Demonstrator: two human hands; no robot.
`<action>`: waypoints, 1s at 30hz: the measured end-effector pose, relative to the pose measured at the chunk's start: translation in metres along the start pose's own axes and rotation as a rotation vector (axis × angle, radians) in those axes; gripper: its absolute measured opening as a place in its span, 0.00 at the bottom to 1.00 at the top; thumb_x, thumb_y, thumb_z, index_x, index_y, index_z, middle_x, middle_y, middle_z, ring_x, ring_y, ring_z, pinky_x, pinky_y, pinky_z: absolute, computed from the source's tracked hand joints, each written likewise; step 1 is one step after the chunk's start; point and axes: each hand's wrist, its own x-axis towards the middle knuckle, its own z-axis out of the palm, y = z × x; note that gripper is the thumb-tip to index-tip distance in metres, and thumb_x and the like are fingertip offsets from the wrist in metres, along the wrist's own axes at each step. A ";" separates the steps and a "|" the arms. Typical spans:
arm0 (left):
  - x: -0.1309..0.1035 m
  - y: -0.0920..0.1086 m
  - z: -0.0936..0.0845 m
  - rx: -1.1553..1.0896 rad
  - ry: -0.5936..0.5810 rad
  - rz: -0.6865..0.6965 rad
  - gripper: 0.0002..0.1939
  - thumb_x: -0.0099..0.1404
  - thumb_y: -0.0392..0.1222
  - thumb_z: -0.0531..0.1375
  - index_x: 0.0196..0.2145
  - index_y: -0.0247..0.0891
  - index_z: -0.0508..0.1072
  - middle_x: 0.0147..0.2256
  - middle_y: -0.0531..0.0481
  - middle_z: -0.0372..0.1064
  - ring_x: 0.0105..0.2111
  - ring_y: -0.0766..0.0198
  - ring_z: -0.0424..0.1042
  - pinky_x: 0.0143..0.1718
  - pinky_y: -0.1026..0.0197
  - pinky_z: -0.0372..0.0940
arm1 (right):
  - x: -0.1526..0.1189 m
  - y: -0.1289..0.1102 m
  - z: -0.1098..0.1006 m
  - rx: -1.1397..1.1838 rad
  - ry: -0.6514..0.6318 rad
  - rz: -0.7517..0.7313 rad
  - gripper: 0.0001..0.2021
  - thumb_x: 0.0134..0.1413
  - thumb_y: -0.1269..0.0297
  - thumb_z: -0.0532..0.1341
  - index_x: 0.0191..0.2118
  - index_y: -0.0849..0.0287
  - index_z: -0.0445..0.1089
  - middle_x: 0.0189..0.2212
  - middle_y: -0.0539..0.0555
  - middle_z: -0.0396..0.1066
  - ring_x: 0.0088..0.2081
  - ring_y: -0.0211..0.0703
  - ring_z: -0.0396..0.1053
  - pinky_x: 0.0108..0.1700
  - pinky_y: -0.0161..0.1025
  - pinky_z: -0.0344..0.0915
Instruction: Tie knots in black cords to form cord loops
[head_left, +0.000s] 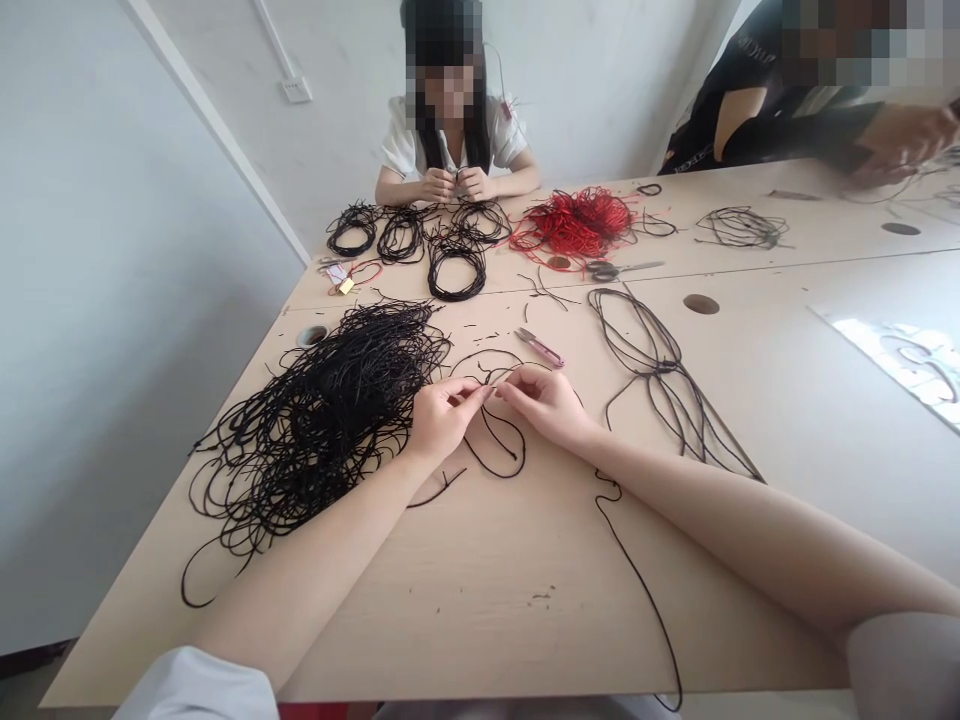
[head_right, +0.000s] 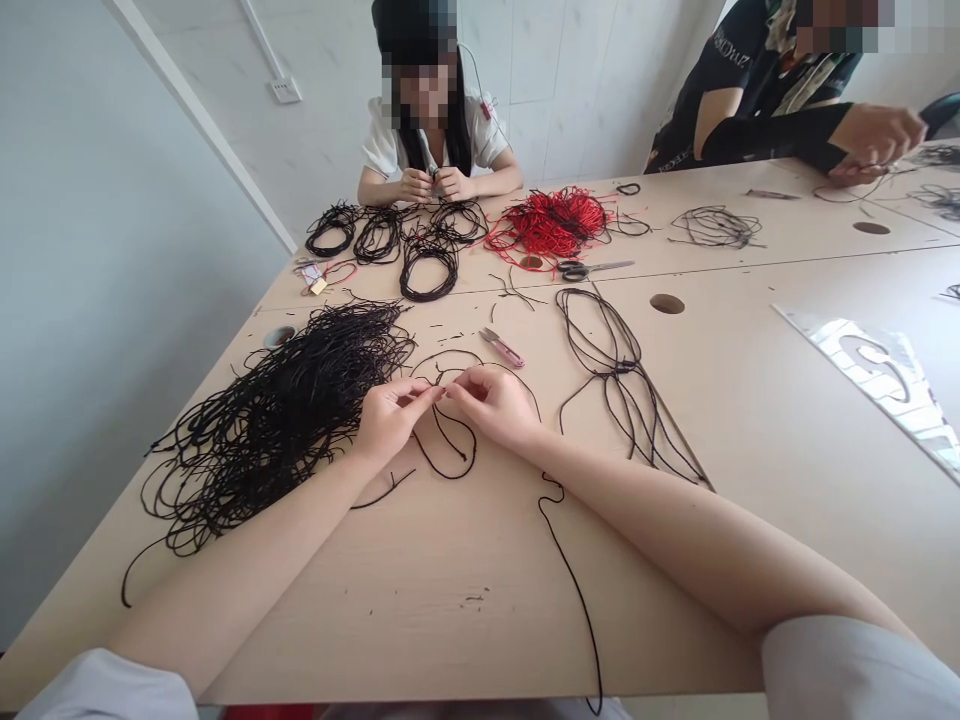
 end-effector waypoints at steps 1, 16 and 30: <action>0.000 0.001 0.000 -0.023 -0.029 -0.010 0.11 0.59 0.47 0.61 0.27 0.37 0.76 0.26 0.51 0.72 0.25 0.65 0.66 0.28 0.63 0.60 | 0.000 -0.001 -0.001 -0.042 0.044 -0.027 0.11 0.58 0.58 0.56 0.29 0.57 0.68 0.25 0.50 0.68 0.27 0.38 0.63 0.29 0.36 0.60; -0.001 0.003 -0.002 -0.072 -0.219 0.024 0.12 0.65 0.45 0.55 0.28 0.36 0.71 0.27 0.52 0.64 0.30 0.65 0.63 0.32 0.62 0.58 | 0.006 0.006 -0.005 -0.211 -0.024 -0.374 0.07 0.58 0.68 0.57 0.41 0.53 0.70 0.41 0.52 0.74 0.48 0.45 0.68 0.53 0.46 0.61; 0.000 0.001 0.002 -0.407 -0.158 -0.172 0.15 0.58 0.50 0.63 0.34 0.34 0.73 0.30 0.46 0.74 0.28 0.62 0.74 0.30 0.61 0.71 | 0.002 -0.001 -0.004 -0.116 0.158 -0.356 0.03 0.56 0.66 0.58 0.33 0.55 0.69 0.31 0.52 0.70 0.34 0.42 0.68 0.40 0.45 0.68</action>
